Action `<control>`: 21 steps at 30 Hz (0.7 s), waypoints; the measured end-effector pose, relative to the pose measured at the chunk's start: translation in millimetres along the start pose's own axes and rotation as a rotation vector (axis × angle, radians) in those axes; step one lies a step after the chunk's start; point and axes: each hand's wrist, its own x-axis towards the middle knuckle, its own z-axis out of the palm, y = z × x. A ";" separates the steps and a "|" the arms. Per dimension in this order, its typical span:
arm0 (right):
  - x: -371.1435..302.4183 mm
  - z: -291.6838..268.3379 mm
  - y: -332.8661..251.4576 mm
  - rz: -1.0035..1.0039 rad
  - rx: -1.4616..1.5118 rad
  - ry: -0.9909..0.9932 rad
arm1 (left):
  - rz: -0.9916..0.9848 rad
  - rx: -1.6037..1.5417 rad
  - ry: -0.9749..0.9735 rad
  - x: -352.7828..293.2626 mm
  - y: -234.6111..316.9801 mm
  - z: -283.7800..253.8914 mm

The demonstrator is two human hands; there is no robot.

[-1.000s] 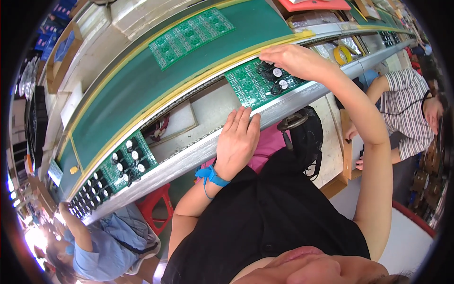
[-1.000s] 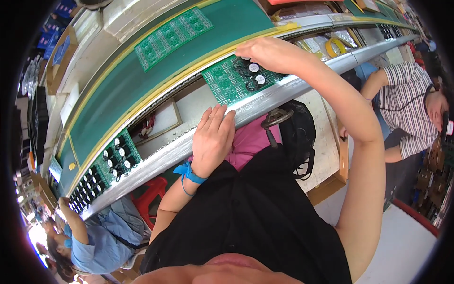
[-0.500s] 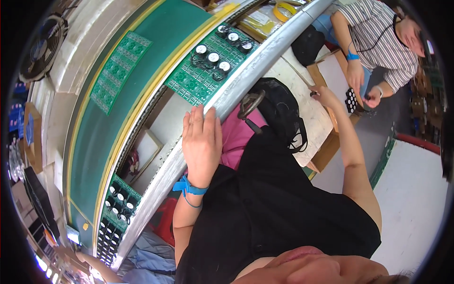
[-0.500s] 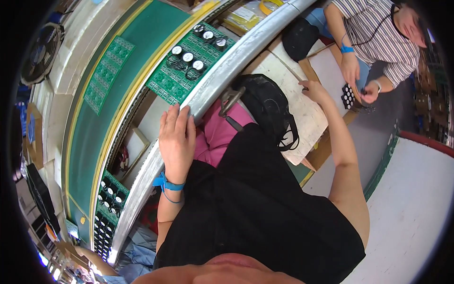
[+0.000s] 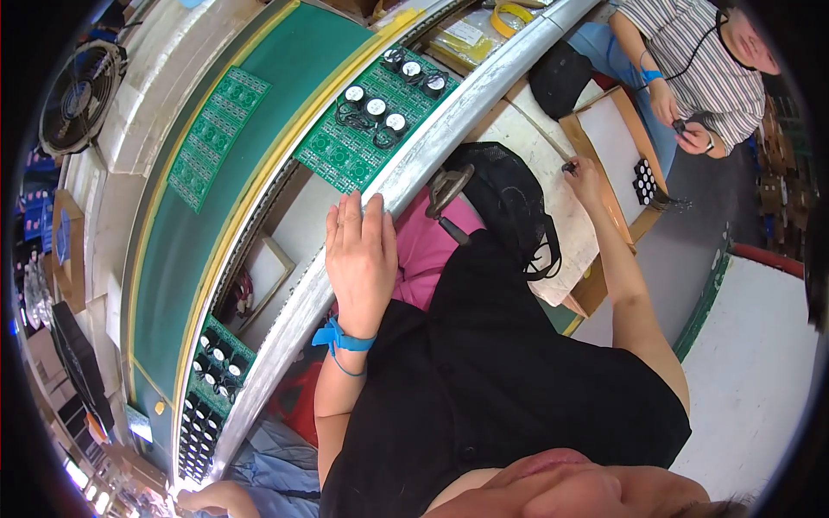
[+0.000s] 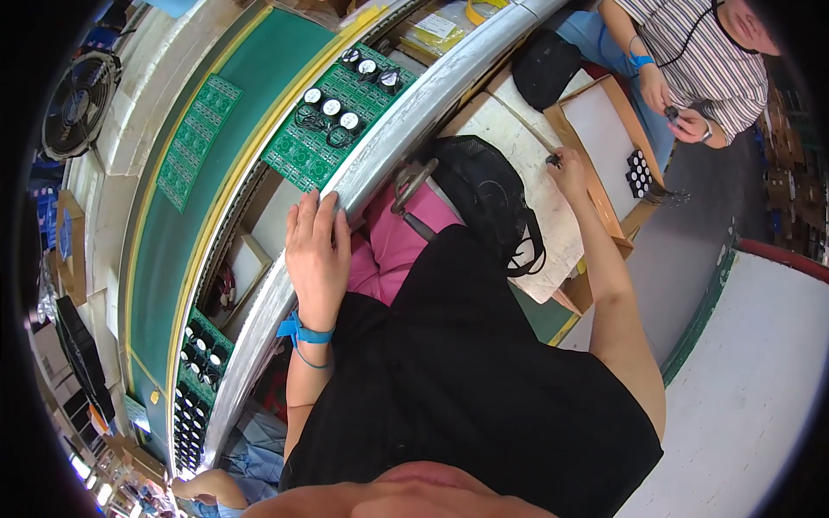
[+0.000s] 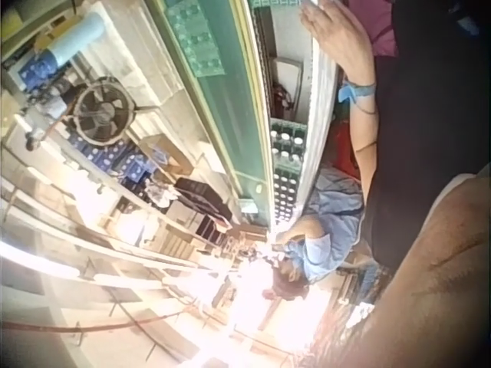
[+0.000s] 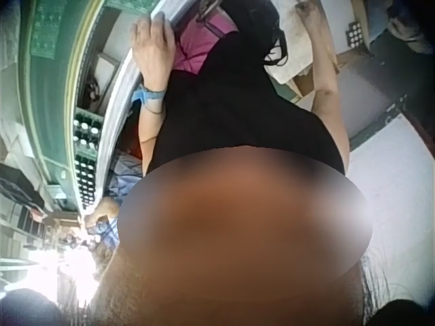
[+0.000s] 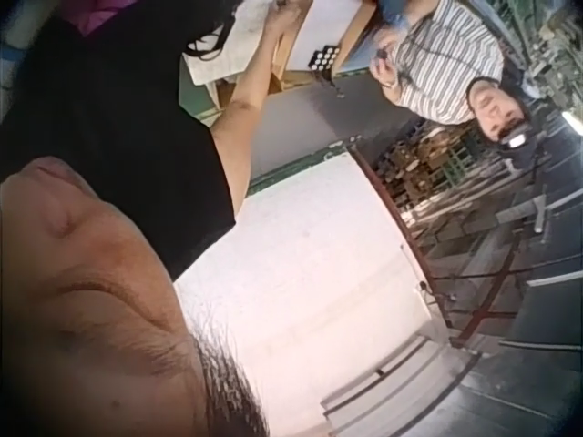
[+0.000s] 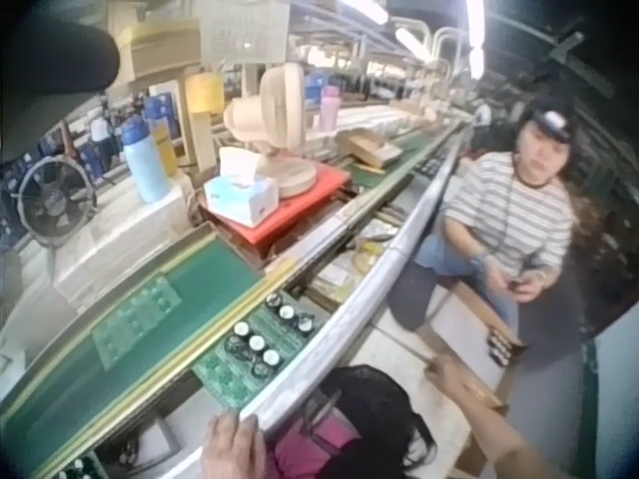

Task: The person assembles electronic components, including capacitors and switches, onto a printed circuit board by hand on an assembly line.

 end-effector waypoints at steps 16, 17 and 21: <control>-97.6 -63.9 -300.2 0.088 1.846 -1.065 | 0.079 -0.601 -0.038 8.6 25.0 -24.5; -99.5 -60.5 -307.5 0.083 1.859 -1.072 | 0.080 -0.586 -0.041 6.9 18.6 -29.0; -102.2 -56.1 -317.9 -0.033 1.715 -1.048 | 0.140 -0.422 -0.061 14.1 -5.6 -44.8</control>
